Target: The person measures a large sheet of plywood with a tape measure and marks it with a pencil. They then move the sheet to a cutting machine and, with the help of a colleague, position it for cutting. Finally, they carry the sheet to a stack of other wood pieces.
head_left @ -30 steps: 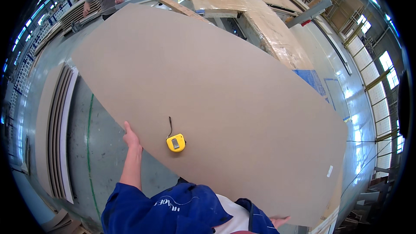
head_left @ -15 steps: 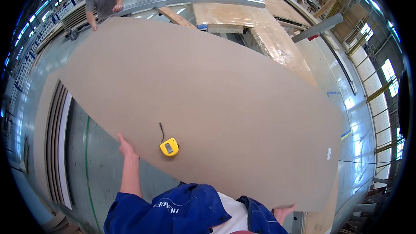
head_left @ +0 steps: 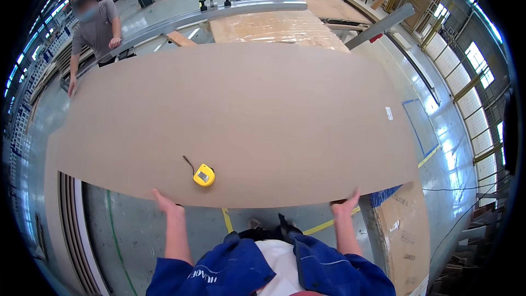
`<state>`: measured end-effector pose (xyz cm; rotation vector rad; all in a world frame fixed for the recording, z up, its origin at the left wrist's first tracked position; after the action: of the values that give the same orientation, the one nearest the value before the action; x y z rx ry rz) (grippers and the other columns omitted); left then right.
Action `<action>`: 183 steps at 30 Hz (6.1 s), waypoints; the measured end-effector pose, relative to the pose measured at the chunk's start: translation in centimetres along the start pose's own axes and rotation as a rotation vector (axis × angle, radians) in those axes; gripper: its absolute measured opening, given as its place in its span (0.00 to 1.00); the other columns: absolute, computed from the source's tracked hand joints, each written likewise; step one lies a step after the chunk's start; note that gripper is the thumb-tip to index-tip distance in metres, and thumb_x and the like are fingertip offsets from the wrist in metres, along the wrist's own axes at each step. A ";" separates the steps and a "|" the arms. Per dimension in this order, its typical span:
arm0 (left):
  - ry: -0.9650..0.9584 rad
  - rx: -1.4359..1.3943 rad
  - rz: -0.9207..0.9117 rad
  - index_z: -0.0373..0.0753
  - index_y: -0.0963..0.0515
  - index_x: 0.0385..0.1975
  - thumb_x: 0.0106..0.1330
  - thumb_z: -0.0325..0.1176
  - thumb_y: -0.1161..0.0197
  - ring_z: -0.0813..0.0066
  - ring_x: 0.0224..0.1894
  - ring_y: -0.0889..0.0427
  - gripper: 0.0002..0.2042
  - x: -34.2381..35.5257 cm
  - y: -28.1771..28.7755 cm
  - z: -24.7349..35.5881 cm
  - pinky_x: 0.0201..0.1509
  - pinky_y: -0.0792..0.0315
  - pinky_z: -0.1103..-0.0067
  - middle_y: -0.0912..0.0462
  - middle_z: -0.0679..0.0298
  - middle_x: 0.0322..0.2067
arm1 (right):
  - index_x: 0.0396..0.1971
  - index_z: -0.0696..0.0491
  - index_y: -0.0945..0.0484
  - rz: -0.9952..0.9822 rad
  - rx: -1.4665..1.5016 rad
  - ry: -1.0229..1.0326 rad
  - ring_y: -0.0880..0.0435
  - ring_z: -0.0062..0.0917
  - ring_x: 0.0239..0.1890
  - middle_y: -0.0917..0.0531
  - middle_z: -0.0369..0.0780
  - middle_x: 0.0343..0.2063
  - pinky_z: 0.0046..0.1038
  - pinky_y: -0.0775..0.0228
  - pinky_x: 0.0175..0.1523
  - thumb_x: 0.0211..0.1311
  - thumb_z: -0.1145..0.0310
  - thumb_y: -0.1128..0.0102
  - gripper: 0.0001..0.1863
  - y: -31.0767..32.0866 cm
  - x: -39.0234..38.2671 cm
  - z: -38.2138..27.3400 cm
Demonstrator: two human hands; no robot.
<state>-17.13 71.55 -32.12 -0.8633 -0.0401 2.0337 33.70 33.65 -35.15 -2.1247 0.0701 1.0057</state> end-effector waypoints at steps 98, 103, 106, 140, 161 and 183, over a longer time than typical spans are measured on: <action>0.110 -0.492 0.168 0.44 0.33 0.71 0.72 0.66 0.45 0.55 0.70 0.30 0.37 23.6 -19.0 6.7 0.72 0.35 0.55 0.28 0.59 0.69 | 0.72 0.47 0.36 0.033 -0.557 -0.093 0.36 0.41 0.70 0.35 0.41 0.73 0.47 0.43 0.73 0.62 0.24 0.57 0.50 -37.8 34.1 16.7; 0.139 -0.484 0.122 0.45 0.33 0.71 0.72 0.67 0.47 0.54 0.70 0.30 0.37 24.9 -18.7 7.0 0.72 0.36 0.54 0.29 0.60 0.69 | 0.72 0.47 0.35 0.043 -0.572 -0.074 0.34 0.41 0.69 0.34 0.41 0.72 0.48 0.41 0.71 0.63 0.24 0.58 0.49 -37.5 34.3 16.8; 0.113 -0.450 0.133 0.45 0.34 0.72 0.72 0.68 0.48 0.54 0.70 0.31 0.38 25.5 -18.7 7.2 0.72 0.36 0.54 0.29 0.60 0.70 | 0.72 0.47 0.35 0.043 -0.574 -0.070 0.34 0.41 0.69 0.33 0.40 0.72 0.48 0.39 0.70 0.63 0.24 0.58 0.49 -37.1 34.7 17.1; 0.029 -0.358 0.390 0.34 0.33 0.69 0.68 0.62 0.35 0.57 0.64 0.23 0.41 28.5 -18.7 8.6 0.66 0.27 0.56 0.26 0.58 0.65 | 0.73 0.48 0.35 0.053 -0.572 -0.108 0.38 0.39 0.72 0.35 0.43 0.73 0.47 0.48 0.76 0.65 0.26 0.61 0.48 -40.7 30.9 22.0; -0.053 -0.350 0.434 0.35 0.34 0.69 0.67 0.57 0.31 0.60 0.63 0.23 0.39 26.8 -20.0 9.7 0.66 0.27 0.60 0.24 0.58 0.63 | 0.70 0.47 0.31 0.029 -0.629 -0.141 0.35 0.37 0.70 0.32 0.39 0.71 0.46 0.42 0.72 0.67 0.28 0.62 0.44 -42.9 29.1 27.9; -0.038 -0.277 0.310 0.41 0.32 0.70 0.73 0.62 0.44 0.57 0.66 0.26 0.35 26.7 -22.0 12.1 0.69 0.30 0.60 0.26 0.62 0.66 | 0.73 0.47 0.36 0.083 -0.485 -0.099 0.38 0.40 0.74 0.36 0.39 0.75 0.47 0.47 0.76 0.69 0.29 0.67 0.45 -41.5 25.8 24.1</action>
<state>-17.71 108.13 -30.40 -1.0551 -0.2260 2.3724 50.59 85.48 -36.39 -2.5159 -0.1506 1.2749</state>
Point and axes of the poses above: each hand's wrist, its own x-axis towards the middle knuckle, its own y-axis out of the back of the hand, z = x × y, the point moved 3 cm from there along x, towards the middle knuckle
